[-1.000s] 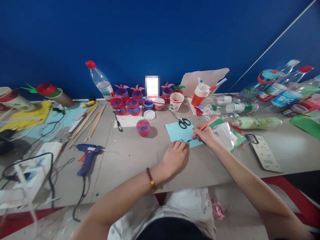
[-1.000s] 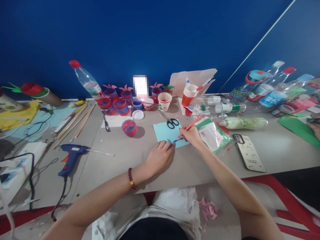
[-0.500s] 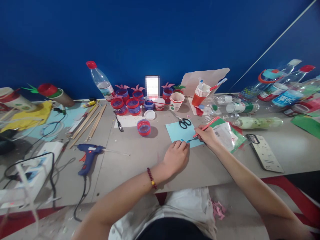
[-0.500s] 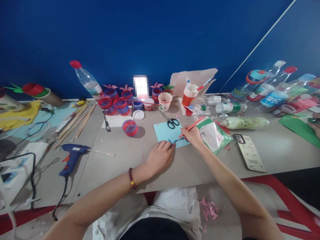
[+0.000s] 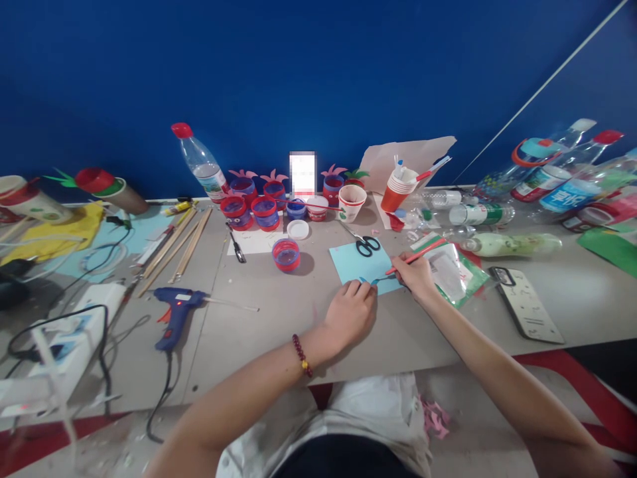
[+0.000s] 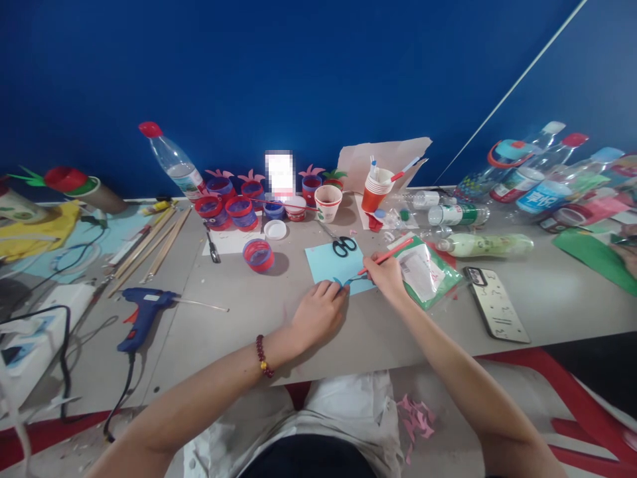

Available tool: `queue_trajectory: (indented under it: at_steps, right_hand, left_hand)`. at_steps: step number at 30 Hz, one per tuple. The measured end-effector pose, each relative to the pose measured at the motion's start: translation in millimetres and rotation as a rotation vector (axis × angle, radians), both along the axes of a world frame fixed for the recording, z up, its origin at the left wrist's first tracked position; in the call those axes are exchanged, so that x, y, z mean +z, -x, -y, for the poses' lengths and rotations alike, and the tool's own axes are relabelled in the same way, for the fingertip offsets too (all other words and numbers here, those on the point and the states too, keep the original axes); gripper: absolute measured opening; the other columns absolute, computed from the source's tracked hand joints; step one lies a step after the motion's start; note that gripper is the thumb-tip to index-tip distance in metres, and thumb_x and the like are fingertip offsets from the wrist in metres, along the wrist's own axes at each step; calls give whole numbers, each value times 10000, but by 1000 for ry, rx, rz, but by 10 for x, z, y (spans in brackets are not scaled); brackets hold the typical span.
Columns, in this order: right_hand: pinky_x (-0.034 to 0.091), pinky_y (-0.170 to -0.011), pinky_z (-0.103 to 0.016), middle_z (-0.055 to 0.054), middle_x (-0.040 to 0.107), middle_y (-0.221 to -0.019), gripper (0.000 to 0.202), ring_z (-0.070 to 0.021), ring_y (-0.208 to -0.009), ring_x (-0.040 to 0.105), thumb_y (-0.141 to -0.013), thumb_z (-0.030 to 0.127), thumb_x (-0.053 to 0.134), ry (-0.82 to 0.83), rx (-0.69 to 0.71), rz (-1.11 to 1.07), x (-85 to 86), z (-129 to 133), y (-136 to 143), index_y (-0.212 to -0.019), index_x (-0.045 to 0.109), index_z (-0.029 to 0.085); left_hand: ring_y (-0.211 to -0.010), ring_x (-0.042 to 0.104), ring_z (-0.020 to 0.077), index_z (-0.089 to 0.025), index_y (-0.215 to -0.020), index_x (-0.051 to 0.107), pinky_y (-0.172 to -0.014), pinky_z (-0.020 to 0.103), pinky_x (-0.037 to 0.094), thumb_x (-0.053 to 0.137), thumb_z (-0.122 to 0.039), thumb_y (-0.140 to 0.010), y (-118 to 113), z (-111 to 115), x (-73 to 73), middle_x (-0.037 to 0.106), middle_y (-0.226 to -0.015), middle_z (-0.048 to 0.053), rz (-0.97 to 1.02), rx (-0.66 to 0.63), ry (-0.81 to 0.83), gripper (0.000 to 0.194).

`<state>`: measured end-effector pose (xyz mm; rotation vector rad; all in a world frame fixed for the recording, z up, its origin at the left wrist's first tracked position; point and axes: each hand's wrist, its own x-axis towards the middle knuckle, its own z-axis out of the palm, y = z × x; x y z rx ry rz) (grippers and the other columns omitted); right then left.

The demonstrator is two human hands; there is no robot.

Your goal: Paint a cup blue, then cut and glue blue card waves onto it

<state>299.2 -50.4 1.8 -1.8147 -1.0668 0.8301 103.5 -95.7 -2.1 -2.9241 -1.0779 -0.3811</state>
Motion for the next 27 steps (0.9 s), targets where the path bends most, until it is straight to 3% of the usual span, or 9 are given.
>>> queue_trajectory:
  at_steps: [17,27]
  right_hand:
    - [305,-336,-243,25,477,-378,272,-111,-343,393,-725,332,569,-52,-98,69,-108,139,-6,-494,474,224]
    - [341,-386,-260,23,485,-411,276,-134,-397,442,-747,340,548,-92,-123,114,-84,202,13,-515,432,244]
  left_hand:
    - [-1023,510,237,-75,-1307,482,-837,358,463,473,-207,-910,-3,6,-14,568,-1055,110,6,6,-9,418]
    - [-1031,505,234,-72,-1302,483,-843,354,459,499,-229,-911,7,2,-13,563,-1062,105,-10,-2,-15,422]
